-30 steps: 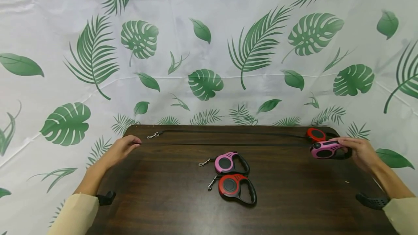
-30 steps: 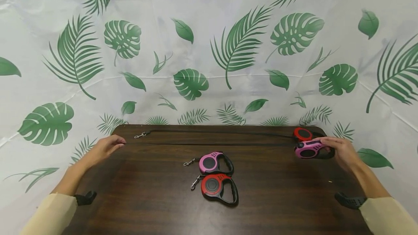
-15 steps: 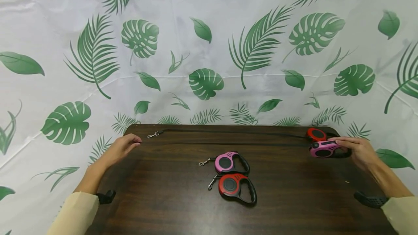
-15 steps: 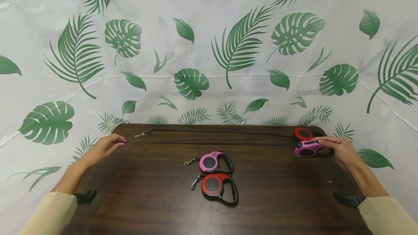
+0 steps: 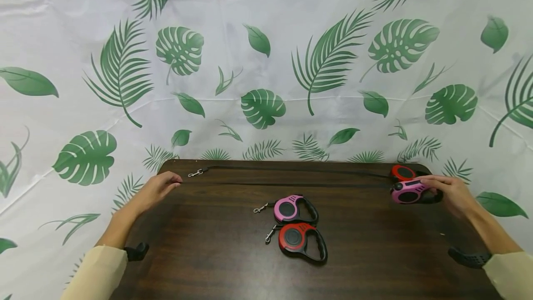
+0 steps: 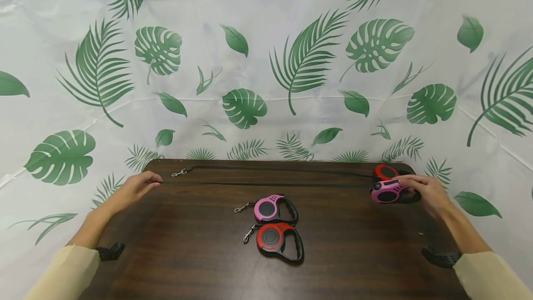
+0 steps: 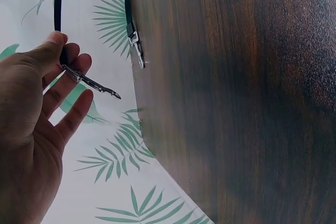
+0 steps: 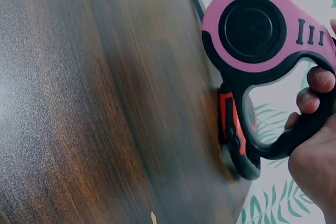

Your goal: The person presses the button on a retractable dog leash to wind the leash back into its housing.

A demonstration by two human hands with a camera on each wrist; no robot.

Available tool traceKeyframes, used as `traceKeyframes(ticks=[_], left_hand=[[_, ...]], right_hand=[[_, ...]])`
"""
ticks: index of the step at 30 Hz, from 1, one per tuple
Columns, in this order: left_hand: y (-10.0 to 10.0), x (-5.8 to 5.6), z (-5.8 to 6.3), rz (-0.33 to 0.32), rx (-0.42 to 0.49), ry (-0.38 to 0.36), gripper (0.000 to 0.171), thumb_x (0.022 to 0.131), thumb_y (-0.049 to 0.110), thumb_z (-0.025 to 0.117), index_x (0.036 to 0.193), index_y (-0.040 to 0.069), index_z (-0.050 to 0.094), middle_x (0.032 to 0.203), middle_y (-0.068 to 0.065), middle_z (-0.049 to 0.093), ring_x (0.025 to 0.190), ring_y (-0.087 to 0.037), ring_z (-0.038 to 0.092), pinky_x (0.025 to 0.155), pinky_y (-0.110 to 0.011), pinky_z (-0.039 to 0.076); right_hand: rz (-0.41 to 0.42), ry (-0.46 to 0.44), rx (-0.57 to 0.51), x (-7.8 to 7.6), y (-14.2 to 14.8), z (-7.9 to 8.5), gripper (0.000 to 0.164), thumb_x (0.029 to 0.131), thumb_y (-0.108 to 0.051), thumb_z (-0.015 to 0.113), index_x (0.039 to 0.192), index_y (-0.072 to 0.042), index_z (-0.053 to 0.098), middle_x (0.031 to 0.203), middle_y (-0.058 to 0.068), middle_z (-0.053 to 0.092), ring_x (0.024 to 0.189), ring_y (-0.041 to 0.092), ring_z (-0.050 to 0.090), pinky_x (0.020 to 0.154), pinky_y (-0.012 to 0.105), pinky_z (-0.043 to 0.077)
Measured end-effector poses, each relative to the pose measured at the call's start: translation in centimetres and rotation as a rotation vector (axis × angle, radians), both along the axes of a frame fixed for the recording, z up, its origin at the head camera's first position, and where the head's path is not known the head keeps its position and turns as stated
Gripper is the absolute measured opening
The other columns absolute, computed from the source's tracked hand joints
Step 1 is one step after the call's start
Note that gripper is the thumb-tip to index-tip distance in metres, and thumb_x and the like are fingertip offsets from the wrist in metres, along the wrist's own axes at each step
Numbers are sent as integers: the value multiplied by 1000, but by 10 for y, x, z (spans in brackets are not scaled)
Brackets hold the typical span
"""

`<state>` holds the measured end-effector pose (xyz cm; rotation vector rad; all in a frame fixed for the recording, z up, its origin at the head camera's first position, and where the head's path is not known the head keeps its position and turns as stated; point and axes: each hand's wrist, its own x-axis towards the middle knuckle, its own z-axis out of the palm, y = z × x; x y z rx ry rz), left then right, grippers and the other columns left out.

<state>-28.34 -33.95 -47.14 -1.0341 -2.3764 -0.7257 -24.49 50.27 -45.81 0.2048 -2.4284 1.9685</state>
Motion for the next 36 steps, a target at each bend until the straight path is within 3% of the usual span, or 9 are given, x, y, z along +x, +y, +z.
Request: traceKeyframes(ticks=[6,10,13,24,31,36], left_hand=[[4,-2,0,-9,2,-2,23,82,-20,77,99,-6,70,91,-12,73,80,-24,71,73,-18,57],[6,-2,2,-21,7,0,24,82,-20,77,99,-3,70,91,-10,73,81,-22,70,74,-18,55],[9,-2,4,-27,8,7,25,82,-20,77,99,-2,71,91,-11,73,81,-21,70,73,-19,56],[20,-4,7,-44,8,27,24,82,-20,77,98,-4,71,91,-11,74,82,-23,71,73,-24,56],[27,-6,11,-58,-5,33,24,82,-19,77,100,-4,71,92,-12,74,82,-26,71,72,-31,58],[31,-6,11,-58,-12,7,23,83,-19,76,100,-4,70,92,-12,73,82,-24,71,70,-34,59]], right_hand=[[-84,-10,319,-1,-5,2,20,106,-17,68,114,-28,82,92,-14,76,74,15,65,67,24,57],[-104,-11,397,-1,-9,3,17,104,-22,71,110,-33,82,90,-12,75,70,19,62,65,26,52],[-103,0,410,-2,-11,3,15,104,-22,71,110,-31,81,90,-12,74,72,19,61,66,26,52],[-48,50,275,-5,-27,4,19,103,-9,70,119,-12,80,97,-11,76,83,16,72,70,29,62],[-62,66,347,-6,-35,5,20,103,-14,71,121,-12,79,99,-17,72,84,15,68,68,28,61],[-50,89,381,-5,-40,6,22,103,-14,71,122,-6,78,102,-20,70,91,10,64,72,26,59]])
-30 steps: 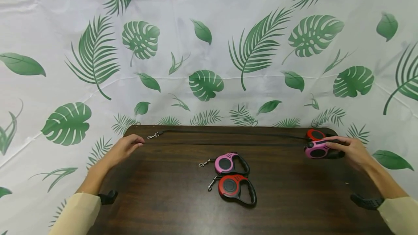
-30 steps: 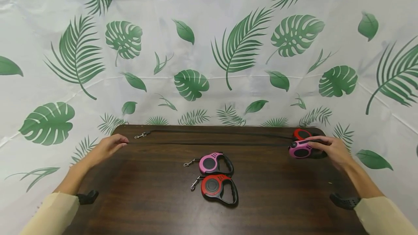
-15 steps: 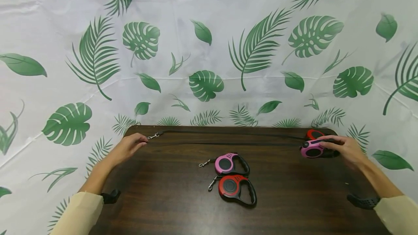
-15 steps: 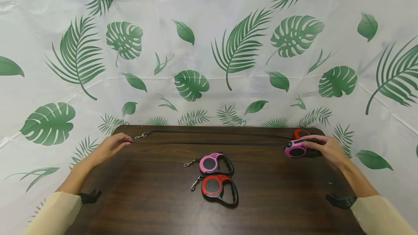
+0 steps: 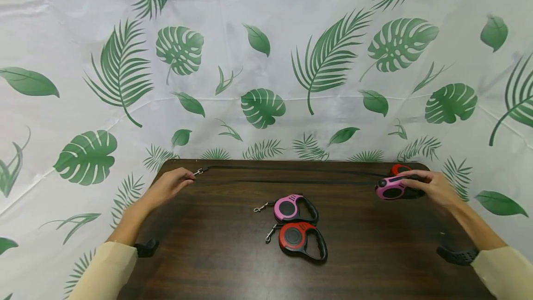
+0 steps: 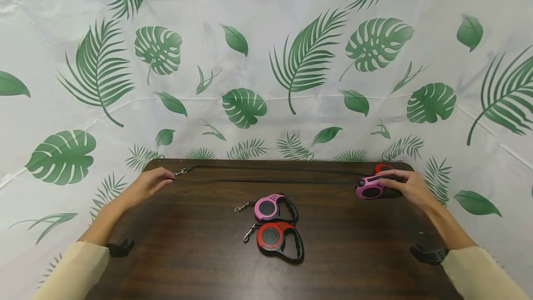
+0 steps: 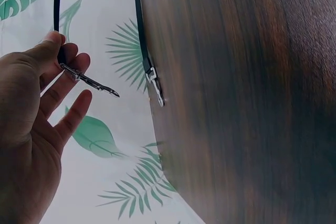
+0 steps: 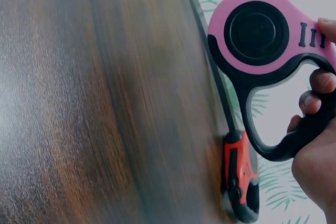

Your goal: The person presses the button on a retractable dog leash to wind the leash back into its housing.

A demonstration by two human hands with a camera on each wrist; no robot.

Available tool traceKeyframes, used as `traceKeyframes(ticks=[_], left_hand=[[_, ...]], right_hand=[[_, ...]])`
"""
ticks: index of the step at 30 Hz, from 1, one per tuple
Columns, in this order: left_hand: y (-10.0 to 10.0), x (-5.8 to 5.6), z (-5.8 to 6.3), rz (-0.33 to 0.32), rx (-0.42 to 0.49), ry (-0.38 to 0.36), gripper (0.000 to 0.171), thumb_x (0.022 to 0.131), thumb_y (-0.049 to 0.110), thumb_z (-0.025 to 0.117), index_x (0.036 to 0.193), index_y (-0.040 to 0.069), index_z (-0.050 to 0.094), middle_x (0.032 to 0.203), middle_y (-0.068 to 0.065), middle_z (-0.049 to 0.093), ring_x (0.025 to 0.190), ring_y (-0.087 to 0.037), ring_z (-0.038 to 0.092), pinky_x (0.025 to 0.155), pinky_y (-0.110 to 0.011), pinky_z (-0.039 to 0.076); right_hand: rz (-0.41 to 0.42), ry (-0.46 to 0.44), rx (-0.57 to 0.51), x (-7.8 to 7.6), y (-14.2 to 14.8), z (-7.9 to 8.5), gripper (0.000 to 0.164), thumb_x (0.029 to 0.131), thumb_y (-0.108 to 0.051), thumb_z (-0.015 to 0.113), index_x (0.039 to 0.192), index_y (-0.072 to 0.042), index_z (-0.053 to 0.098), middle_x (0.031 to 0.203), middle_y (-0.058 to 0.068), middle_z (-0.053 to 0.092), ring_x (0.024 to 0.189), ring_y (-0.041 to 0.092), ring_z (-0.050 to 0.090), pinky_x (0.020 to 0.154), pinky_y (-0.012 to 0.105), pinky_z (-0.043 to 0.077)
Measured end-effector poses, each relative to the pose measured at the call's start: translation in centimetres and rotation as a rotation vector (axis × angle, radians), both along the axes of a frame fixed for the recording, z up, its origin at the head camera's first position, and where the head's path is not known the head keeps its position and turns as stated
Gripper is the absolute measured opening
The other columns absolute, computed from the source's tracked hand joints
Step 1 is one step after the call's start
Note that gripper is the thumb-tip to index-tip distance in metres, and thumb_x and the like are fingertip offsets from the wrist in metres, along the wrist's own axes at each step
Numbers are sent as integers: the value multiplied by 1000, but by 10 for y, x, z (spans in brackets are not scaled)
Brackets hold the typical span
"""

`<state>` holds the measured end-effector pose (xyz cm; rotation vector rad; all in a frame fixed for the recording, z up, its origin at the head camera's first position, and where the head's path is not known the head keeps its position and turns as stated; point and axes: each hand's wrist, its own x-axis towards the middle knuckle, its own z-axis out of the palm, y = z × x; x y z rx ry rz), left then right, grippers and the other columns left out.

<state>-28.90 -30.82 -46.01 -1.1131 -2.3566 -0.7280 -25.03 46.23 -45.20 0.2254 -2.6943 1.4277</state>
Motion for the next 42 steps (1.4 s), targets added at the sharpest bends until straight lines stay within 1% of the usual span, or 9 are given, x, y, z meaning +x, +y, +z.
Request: traceKeyframes(ticks=[7,10,14,20,24,29,34,37,42], left_hand=[[9,-1,3,-1,5,-34,22,87,-16,75,101,-1,70,94,-10,74,84,-24,71,72,-36,60],[13,-3,3,-27,7,-20,22,86,-18,75,101,-3,70,93,-13,73,83,-25,71,71,-39,60],[16,-5,2,-54,7,3,24,85,-19,75,102,-3,70,94,-14,73,84,-25,71,71,-39,60],[21,-4,4,-50,3,-4,25,84,-19,75,102,-3,69,95,-16,73,85,-27,71,71,-43,60],[26,-2,6,-58,12,-24,24,86,-20,74,104,-5,69,96,-16,73,87,-29,72,73,-45,61],[31,-2,6,-44,9,-56,19,89,-16,73,103,-4,69,97,-13,74,89,-28,72,75,-41,61],[36,-4,6,-44,6,-49,22,86,-18,75,103,-5,70,97,-13,74,86,-26,72,72,-39,59],[39,-5,5,-62,9,-42,25,83,-20,76,102,-5,69,96,-14,74,84,-26,72,70,-40,60],[47,-5,5,-89,4,-31,23,84,-17,77,102,-5,70,96,-13,75,85,-27,73,72,-43,61]], right_hand=[[36,26,20,0,-12,4,23,103,-13,72,123,-5,77,103,-18,72,90,6,65,71,26,59],[57,33,40,0,-16,6,23,104,-14,70,124,-4,76,103,-14,73,91,8,63,72,26,58],[63,54,75,0,-20,6,23,104,-15,70,123,-5,76,99,-10,74,87,13,63,70,26,56],[62,97,87,0,-26,6,22,101,-11,72,121,-3,76,96,-7,74,83,14,61,67,25,53],[90,112,75,1,-32,7,22,102,-10,71,122,-3,76,98,-7,74,84,16,62,68,25,55],[95,125,65,0,-37,7,21,101,-9,71,121,-3,77,100,-10,74,86,12,62,69,24,55],[100,156,85,-1,-45,5,22,100,-9,72,122,-5,77,102,-10,74,92,7,61,73,22,51],[106,171,92,-2,-51,4,23,99,-10,73,122,-6,77,103,-10,74,94,6,60,74,21,50],[129,172,71,-3,-61,5,24,99,-8,74,123,-5,77,107,-12,73,96,5,60,75,21,50]])
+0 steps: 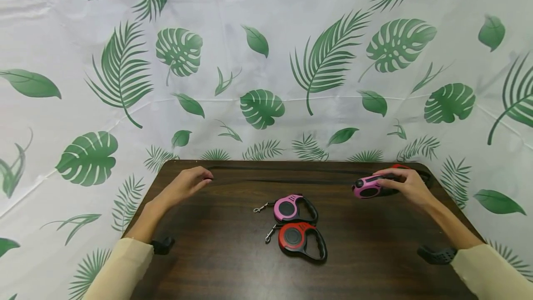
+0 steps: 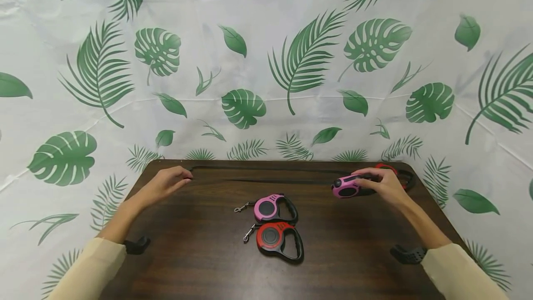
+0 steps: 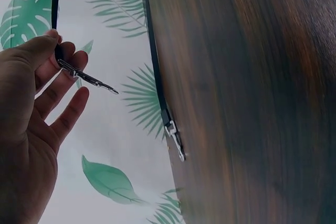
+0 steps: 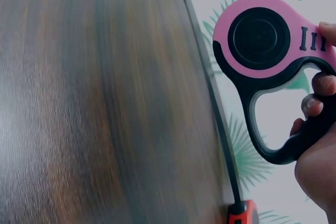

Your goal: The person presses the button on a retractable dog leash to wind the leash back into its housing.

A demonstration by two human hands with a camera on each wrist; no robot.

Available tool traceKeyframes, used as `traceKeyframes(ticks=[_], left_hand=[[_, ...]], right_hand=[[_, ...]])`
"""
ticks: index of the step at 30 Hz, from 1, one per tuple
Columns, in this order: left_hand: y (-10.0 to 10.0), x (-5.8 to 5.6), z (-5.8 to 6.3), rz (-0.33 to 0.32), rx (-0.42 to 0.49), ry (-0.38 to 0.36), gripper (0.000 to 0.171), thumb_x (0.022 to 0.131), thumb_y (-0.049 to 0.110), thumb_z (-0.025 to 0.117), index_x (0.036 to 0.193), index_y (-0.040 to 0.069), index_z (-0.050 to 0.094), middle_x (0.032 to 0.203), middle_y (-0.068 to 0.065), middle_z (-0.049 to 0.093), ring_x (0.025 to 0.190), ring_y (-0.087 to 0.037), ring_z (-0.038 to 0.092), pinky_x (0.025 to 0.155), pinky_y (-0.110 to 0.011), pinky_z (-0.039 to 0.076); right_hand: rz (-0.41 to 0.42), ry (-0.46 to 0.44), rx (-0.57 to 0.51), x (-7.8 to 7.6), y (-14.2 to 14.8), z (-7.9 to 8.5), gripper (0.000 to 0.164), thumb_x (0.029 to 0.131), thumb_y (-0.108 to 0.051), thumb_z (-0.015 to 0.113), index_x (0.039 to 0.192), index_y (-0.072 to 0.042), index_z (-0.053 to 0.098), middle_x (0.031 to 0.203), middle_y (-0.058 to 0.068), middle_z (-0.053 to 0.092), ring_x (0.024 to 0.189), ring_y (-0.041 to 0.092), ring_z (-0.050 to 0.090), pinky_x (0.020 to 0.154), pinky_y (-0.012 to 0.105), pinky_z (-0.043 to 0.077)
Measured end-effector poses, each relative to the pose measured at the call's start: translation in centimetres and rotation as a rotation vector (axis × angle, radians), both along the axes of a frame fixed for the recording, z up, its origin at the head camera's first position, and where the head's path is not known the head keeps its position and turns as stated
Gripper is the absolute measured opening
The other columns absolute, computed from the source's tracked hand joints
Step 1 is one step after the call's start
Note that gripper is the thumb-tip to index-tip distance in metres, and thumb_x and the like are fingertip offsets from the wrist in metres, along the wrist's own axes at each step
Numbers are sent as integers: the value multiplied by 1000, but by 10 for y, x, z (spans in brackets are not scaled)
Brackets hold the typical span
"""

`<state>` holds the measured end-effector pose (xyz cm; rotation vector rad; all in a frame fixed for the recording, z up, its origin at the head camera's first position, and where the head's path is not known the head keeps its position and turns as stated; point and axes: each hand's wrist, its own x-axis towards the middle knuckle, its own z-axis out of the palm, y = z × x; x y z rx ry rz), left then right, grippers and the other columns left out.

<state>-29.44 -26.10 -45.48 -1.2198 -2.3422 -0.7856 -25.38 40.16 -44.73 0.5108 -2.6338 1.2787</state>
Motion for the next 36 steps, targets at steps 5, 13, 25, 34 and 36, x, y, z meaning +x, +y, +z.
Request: traceKeyframes(ticks=[5,13,25,34,36], left_hand=[[7,-1,1,-16,-3,-5,21,85,-14,78,102,-5,71,96,-12,75,86,-26,74,74,-40,62],[17,-2,1,-39,3,-5,21,85,-15,78,102,-6,70,95,-13,75,85,-29,75,72,-41,62],[29,-4,3,-38,-1,-26,17,88,-10,78,102,-5,71,94,-11,75,84,-26,74,70,-40,62],[34,-5,-1,-50,14,-20,21,85,-15,79,101,-4,71,93,-11,75,81,-24,74,69,-38,61],[35,-4,0,-50,22,-37,20,86,-14,78,101,-4,71,93,-11,75,81,-24,74,69,-38,61]], right_hand=[[19,-20,-19,-4,-10,1,25,99,-10,74,123,-5,77,108,-15,74,97,5,62,77,21,51],[59,-60,-65,-9,-25,5,25,100,-11,74,124,-4,76,100,-3,78,85,8,65,69,26,57],[89,-91,-109,-15,-38,0,25,101,-12,73,125,-3,76,103,-4,77,83,11,67,68,28,59],[94,-96,-121,-15,-48,-1,24,101,-13,73,123,-4,76,103,-2,78,86,12,67,70,30,59],[94,-99,-125,-15,-50,-2,24,101,-13,73,123,-4,76,103,-2,78,85,12,67,70,31,59]])
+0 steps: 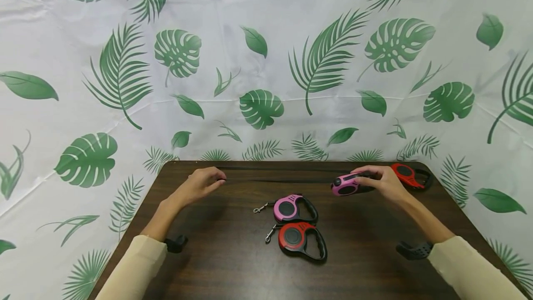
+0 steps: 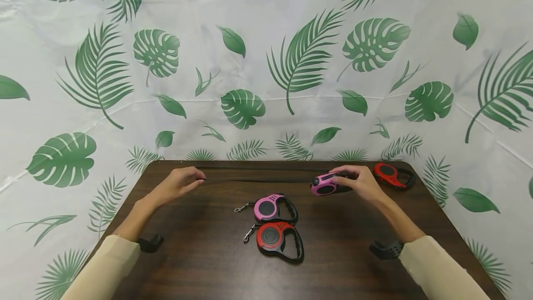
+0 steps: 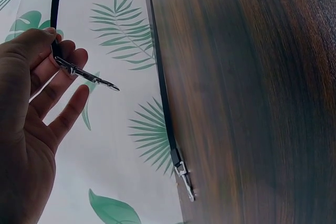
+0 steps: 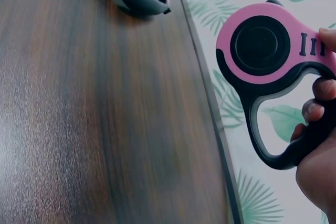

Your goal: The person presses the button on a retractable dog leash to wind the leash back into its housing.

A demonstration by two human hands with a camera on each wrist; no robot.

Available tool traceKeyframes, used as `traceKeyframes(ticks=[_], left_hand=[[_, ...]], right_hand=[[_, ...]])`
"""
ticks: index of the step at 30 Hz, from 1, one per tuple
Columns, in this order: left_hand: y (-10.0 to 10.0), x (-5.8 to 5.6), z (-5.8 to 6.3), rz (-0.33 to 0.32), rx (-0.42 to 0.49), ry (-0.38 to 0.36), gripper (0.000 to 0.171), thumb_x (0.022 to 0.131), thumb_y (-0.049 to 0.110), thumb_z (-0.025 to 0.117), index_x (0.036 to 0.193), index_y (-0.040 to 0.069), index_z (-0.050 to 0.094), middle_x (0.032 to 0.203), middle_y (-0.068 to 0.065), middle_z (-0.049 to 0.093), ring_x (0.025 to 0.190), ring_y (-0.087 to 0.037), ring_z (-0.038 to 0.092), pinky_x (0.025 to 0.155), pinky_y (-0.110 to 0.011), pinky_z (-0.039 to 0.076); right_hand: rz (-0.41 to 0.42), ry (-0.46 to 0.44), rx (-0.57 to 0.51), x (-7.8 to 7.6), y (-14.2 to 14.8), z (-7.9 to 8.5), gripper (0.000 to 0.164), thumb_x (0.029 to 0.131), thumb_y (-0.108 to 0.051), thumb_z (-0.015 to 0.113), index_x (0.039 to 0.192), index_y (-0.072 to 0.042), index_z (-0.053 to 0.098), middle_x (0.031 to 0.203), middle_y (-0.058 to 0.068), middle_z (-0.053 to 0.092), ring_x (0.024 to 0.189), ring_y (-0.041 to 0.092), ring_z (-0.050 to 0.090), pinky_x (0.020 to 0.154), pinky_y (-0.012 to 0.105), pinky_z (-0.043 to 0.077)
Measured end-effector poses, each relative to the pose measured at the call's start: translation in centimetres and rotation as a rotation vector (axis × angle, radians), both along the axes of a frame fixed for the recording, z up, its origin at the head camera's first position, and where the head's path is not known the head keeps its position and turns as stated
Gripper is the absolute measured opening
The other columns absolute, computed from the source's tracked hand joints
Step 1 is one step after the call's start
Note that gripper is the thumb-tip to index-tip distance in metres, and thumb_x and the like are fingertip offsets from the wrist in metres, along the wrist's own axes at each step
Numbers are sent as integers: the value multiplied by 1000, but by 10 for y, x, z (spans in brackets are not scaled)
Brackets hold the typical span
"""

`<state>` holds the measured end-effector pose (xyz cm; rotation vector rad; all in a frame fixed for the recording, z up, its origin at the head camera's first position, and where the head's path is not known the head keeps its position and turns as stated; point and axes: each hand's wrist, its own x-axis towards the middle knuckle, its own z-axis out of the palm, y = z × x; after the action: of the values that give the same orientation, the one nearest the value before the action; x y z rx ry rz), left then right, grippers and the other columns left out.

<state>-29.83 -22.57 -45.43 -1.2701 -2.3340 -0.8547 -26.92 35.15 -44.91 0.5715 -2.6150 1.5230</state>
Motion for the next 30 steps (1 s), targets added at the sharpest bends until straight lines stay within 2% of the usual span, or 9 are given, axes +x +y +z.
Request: traceKeyframes(ticks=[5,11,17,22,26,30], left_hand=[[3,2,1,6,4,-26,17,88,-12,78,102,-5,71,94,-12,75,82,-24,74,71,-42,63],[8,1,0,-8,18,-19,17,87,-12,78,101,-5,71,94,-14,75,83,-26,74,73,-47,63],[12,1,-1,7,1,-5,17,88,-11,78,102,-4,72,95,-13,76,84,-26,75,74,-45,63],[16,1,-3,7,4,2,15,89,-10,77,101,-5,72,95,-13,76,83,-26,74,73,-45,62],[20,2,-2,-7,12,4,14,89,-9,78,101,-5,73,95,-12,76,84,-24,74,74,-43,62],[24,2,-2,-27,22,4,17,87,-10,79,101,-3,73,94,-11,76,84,-24,73,75,-42,63]], right_hand=[[-3,-6,-2,0,-4,0,25,101,-14,73,123,-4,76,104,-3,78,87,11,67,71,30,59],[-7,-17,-26,0,-10,-1,24,100,-14,74,122,-4,76,109,-9,77,93,10,69,75,28,60],[3,-28,-48,0,-16,-1,25,100,-15,75,122,-4,77,110,-9,77,94,11,69,75,28,60],[20,-43,-77,0,-22,-1,25,100,-13,74,122,-3,76,108,-7,78,88,14,70,72,31,62],[32,-33,-80,0,-27,-3,23,100,-11,74,122,-3,76,105,-3,78,83,22,71,70,33,62],[53,-8,-77,0,-33,-3,23,100,-10,73,122,-2,76,105,-2,78,83,21,70,69,31,61]])
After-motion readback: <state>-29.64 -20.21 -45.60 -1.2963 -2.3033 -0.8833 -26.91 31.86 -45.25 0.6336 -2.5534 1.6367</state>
